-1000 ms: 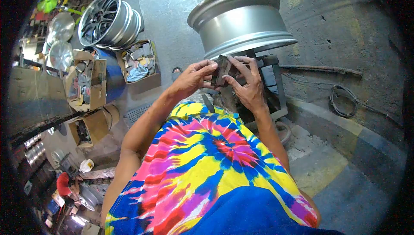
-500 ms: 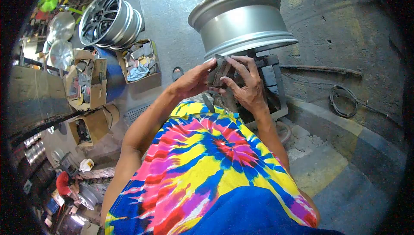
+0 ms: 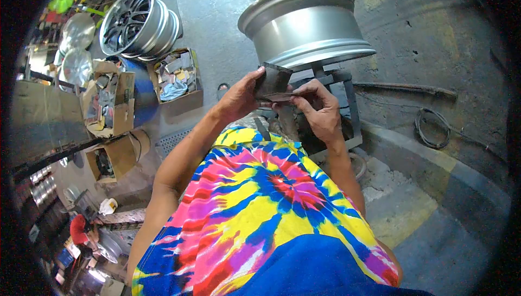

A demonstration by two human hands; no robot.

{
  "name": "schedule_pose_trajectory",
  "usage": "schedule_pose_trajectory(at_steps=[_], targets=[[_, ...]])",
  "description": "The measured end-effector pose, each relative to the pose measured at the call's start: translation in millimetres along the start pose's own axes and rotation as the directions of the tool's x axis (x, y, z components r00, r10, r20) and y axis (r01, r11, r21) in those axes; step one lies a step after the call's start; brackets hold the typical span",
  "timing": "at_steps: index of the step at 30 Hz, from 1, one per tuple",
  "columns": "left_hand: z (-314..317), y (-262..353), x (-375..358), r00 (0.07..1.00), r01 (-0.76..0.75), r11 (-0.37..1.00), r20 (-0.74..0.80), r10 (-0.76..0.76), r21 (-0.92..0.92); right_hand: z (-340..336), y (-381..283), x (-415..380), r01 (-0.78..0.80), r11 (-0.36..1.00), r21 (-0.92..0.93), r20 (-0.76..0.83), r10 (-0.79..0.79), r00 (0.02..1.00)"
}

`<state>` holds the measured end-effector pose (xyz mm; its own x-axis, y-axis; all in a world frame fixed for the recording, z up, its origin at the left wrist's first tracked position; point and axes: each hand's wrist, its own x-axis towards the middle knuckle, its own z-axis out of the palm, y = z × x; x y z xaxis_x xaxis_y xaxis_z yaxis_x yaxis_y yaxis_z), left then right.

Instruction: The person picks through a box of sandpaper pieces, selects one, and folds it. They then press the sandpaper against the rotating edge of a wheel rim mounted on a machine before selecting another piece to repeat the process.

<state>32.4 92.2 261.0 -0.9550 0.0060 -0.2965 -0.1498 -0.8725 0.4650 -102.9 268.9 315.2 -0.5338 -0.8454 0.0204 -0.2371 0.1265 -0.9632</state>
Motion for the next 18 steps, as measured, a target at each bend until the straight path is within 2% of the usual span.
schedule_pose_trajectory(at_steps=[2, 3, 5, 9, 11, 13, 16, 18], targets=[[1.2, 1.6, 0.0, 1.000, 0.018, 1.000, 0.002, -0.018, -0.020, -3.7, -4.1, 0.0, -0.155, 0.954, 0.256, 0.061, 0.144, 0.988], [1.3, 2.2, 0.8, 0.999, 0.035, 0.999, 0.006, -0.035, -0.041, -6.0, -3.1, 1.4, -0.155, 0.954, 0.256, 0.059, 0.144, 0.988], [-7.0, -2.7, 3.7, 0.998, 0.066, 0.998, 0.000, -0.066, -0.010, -8.9, -2.6, 7.8, -0.154, 0.973, 0.170, 0.127, 0.133, 0.983], [-9.2, -7.5, 3.6, 0.993, 0.115, 0.989, 0.019, -0.117, 0.095, -3.3, -18.2, 19.8, -0.160, 0.986, 0.045, 0.149, 0.152, 0.977], [3.1, -5.8, 2.4, 0.991, 0.135, 0.987, -0.011, -0.134, 0.089, 0.7, -16.3, 23.5, -0.045, 0.986, -0.163, 0.054, 0.054, 0.997], [4.0, -5.0, 0.3, 0.988, 0.151, 0.985, -0.046, -0.148, 0.078, 2.6, -14.9, 24.9, 0.005, 0.980, -0.199, 0.050, 0.005, 0.999], [-7.4, -7.7, -1.8, 0.984, 0.178, 0.977, -0.013, -0.178, 0.120, 4.5, -7.9, 23.8, 0.070, 0.958, -0.279, 0.054, -0.057, 0.997], [-7.8, -7.6, -3.6, 0.991, 0.136, 0.966, -0.010, -0.137, 0.219, 5.2, -7.6, 22.8, 0.088, 0.943, -0.321, 0.062, -0.072, 0.995]])
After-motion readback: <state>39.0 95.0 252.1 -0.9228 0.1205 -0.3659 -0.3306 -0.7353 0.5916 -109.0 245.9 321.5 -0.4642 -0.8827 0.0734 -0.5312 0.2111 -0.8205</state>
